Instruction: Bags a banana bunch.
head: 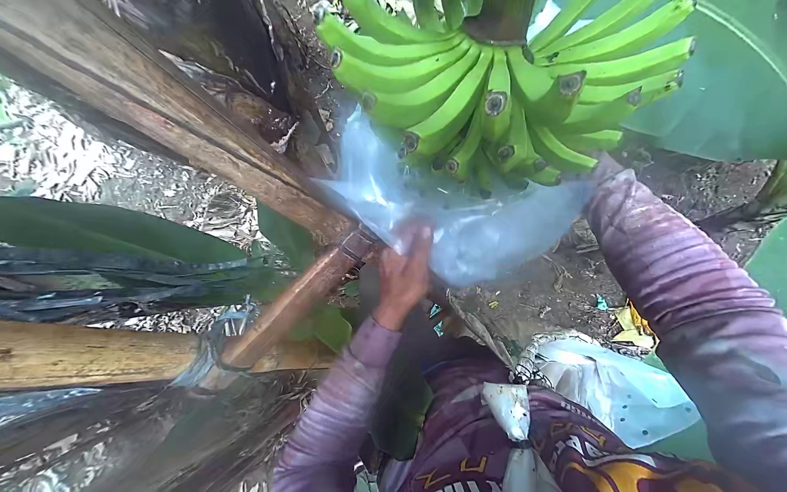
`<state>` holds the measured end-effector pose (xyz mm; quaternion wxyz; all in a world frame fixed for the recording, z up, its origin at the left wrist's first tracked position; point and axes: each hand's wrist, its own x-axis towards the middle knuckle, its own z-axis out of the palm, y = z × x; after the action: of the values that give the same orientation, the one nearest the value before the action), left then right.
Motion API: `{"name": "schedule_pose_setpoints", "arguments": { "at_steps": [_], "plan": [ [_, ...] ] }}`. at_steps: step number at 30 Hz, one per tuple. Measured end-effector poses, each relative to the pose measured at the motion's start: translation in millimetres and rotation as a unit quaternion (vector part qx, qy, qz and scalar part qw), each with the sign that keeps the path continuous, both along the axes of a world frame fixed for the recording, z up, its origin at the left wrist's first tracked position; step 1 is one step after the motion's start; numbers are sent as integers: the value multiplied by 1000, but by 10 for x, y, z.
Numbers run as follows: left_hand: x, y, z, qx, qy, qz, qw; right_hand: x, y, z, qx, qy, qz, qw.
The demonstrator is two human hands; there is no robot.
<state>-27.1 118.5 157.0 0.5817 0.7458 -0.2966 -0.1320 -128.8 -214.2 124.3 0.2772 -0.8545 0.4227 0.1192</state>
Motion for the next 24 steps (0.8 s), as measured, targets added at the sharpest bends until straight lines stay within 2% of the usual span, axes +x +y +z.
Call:
{"name": "schedule_pose_setpoints", "arguments": {
  "at_steps": [3, 5, 6, 8, 10, 11, 12, 15, 17, 20, 22, 24],
  "plan": [
    [357, -162, 438, -73, -140, -48, 986, -82, 62, -7, -22, -46, 8, 999],
    [586, -228, 495, -34, -210, -70, 975, -109, 64, 22, -17, -95, 31, 995],
    [644, -232, 500, 6, -229, -85, 970, -114, 89, 19, -17, -165, 29, 986],
    [682, -244, 523, 68, -251, -141, 955, 4, 151, 44, 19, -327, 4, 945],
    [672, -298, 577, 148, -267, -190, 933, 198, 214, 109, 135, -487, -27, 862],
    [669, -354, 584, 184, -291, -191, 919, 231, 220, 162, 170, -505, -15, 846],
    [682, -425, 576, 202, -331, -185, 903, 236, 213, 208, 177, -497, 3, 850],
    [784, -638, 560, 242, -439, -168, 849, 241, 218, 241, 127, -467, 62, 873],
    [840, -781, 579, 259, -459, -167, 833, 294, 196, 147, 99, -503, 100, 853],
    [991, -924, 605, 246, -460, -180, 834, 220, 173, 35, 28, -493, 112, 863],
    [1082, -988, 600, 257, -414, -211, 847, 27, 246, 97, 89, -486, 72, 866],
    [1100, -1044, 589, 222, -356, -232, 878, -177, 337, 178, 136, -500, 74, 852]
  ]
}}
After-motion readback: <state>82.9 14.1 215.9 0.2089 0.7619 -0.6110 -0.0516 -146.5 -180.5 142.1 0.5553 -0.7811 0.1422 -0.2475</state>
